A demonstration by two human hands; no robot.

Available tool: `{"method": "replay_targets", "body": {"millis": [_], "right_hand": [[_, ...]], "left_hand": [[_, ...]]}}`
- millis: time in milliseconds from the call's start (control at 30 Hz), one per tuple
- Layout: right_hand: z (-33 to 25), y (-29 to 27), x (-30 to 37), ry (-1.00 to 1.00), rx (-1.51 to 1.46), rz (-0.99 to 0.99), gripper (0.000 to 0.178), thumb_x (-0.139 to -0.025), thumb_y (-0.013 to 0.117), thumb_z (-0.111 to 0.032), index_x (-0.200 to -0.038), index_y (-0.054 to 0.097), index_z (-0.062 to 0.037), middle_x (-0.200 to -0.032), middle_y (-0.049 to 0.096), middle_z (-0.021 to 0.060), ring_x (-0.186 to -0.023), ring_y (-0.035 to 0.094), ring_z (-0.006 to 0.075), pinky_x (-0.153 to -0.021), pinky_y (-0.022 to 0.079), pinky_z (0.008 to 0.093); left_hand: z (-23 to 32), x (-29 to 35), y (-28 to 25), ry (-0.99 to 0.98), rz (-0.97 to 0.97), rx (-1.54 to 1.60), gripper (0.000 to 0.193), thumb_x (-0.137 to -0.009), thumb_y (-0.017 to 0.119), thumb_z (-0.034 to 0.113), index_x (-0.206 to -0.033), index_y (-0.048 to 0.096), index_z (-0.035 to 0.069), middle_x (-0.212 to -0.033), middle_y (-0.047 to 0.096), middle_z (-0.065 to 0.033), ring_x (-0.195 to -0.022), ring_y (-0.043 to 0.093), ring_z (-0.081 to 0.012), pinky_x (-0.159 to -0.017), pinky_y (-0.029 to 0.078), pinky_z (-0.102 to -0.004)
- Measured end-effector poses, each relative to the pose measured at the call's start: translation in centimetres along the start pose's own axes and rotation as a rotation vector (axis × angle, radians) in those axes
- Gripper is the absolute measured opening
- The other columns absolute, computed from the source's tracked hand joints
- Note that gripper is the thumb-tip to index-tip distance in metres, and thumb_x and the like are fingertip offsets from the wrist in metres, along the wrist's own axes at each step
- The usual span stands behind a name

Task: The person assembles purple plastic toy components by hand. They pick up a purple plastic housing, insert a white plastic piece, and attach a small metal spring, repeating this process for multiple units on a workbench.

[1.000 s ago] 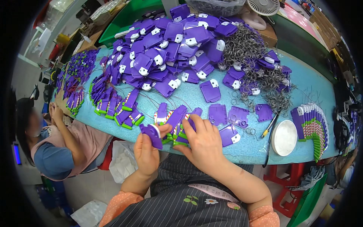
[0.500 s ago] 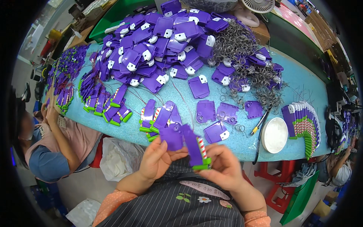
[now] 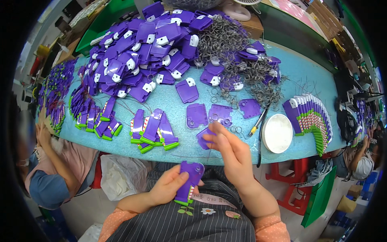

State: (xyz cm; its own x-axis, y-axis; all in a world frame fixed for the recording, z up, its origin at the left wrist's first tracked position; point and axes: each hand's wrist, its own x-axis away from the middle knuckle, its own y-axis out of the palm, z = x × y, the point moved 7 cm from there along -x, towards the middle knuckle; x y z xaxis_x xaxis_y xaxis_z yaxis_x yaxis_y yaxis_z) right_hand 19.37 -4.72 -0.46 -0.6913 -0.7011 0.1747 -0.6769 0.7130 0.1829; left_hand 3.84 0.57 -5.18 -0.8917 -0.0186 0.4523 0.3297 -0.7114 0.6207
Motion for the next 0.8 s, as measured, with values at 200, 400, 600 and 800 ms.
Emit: {"method": "replay_targets", "body": {"millis": [200, 400, 600, 800], "right_hand": [[-4.5, 2.6, 1.0, -0.353, 0.629, -0.039, 0.016, -0.079, 0.063, -0.001, -0.095, 0.066, 0.0032, -0.069, 0.060, 0.0090, -0.059, 0.057, 0.0121, -0.052, 0.044, 0.0281], [-4.0, 4.0, 4.4, -0.727, 0.924, -0.023, 0.025, -0.068, 0.068, 0.000, -0.093, 0.065, 0.0005, -0.060, 0.051, 0.0051, -0.046, 0.050, 0.0183, -0.041, 0.037, 0.0288], [-4.3, 4.1, 4.7, -0.703, 1.056, -0.013, 0.022, -0.066, 0.070, -0.003, -0.087, 0.064, -0.0008, -0.058, 0.046, 0.0040, -0.045, 0.048, 0.0186, -0.040, 0.036, 0.0301], [-4.5, 3.9, 5.0, -0.679, 1.054, -0.009, 0.018, -0.067, 0.069, -0.004, -0.084, 0.062, -0.0010, -0.058, 0.045, 0.0041, -0.044, 0.047, 0.0191, -0.040, 0.036, 0.0310]], "left_hand": [[0.4, -0.2, -1.1, 0.041, 0.096, 0.071, 0.031, -0.098, 0.041, 0.015, -0.125, 0.041, 0.000, -0.112, 0.059, -0.0141, -0.098, 0.062, -0.0189, -0.084, 0.050, -0.0299], [3.5, 0.9, 0.4, 0.416, 0.057, -0.053, 0.032, -0.097, 0.036, 0.007, -0.128, 0.036, -0.003, -0.125, 0.050, -0.0160, -0.109, 0.056, -0.0205, -0.095, 0.043, -0.0319], [3.1, 1.4, 0.7, 0.500, 0.103, -0.204, 0.033, -0.096, 0.040, 0.005, -0.127, 0.041, -0.005, -0.118, 0.056, -0.0137, -0.103, 0.057, -0.0147, -0.088, 0.045, -0.0266], [3.2, 1.7, 0.7, 0.527, 0.227, -0.532, 0.031, -0.093, 0.047, 0.005, -0.122, 0.048, -0.006, -0.099, 0.066, -0.0097, -0.084, 0.062, -0.0106, -0.071, 0.049, -0.0229]]}}
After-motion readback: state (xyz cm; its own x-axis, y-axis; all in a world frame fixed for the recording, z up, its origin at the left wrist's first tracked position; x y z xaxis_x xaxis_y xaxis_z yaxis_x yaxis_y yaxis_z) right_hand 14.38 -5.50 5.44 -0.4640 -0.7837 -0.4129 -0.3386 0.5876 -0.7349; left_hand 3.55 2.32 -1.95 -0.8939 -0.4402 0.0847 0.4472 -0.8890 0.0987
